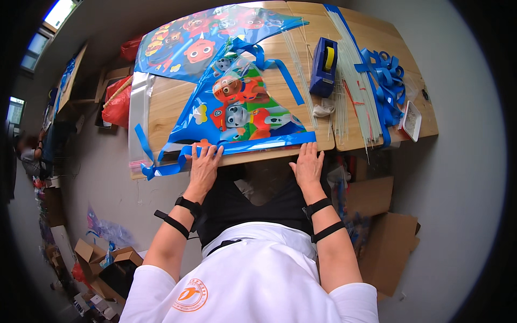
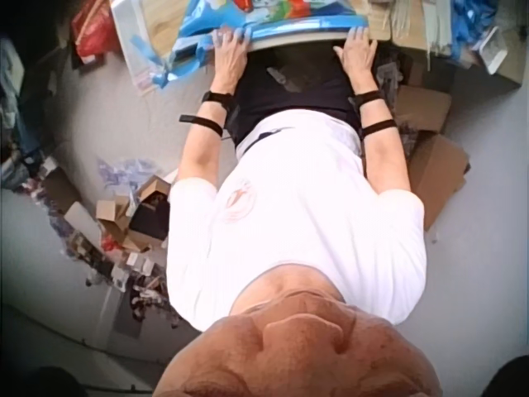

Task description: Apply adhesive tape and attach support sticks/ribbons to a plastic kite sail.

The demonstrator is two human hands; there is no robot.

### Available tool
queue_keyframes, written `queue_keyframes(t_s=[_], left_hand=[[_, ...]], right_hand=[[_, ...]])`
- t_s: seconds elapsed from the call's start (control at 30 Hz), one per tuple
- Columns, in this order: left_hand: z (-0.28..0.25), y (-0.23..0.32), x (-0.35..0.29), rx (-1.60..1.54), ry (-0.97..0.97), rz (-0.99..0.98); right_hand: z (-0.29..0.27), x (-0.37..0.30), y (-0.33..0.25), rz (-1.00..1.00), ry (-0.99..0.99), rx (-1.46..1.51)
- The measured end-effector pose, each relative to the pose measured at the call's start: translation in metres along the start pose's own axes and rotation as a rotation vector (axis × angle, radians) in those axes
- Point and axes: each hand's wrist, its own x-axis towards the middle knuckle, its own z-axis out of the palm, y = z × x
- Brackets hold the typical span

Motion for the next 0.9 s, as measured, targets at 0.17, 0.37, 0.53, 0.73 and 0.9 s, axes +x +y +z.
queue_keyframes(t_s=[0.17,0.37,0.53,0.73,0.9], left_hand=[[0.001,0.003,-0.006,0.024,0.053,0.025],[0.006,0.008,-0.011,0.036,0.051,0.006],[0.008,0.011,-0.013,0.020,0.090,0.010],[0.001,0.010,-0.009,-0.033,0.055,-0.023],[0.002,0.011,-0.011,0.000,0.018,-0.051]], right_hand=[[0.005,-0.001,-0.001,-0.005,0.041,0.031],[0.005,-0.002,0.000,-0.010,0.047,0.034],[0.011,-0.004,0.008,-0.071,0.172,0.138],[0.009,-0.006,0.041,-0.147,0.352,0.643],[-0.047,0.007,0.026,-0.165,0.732,0.518]])
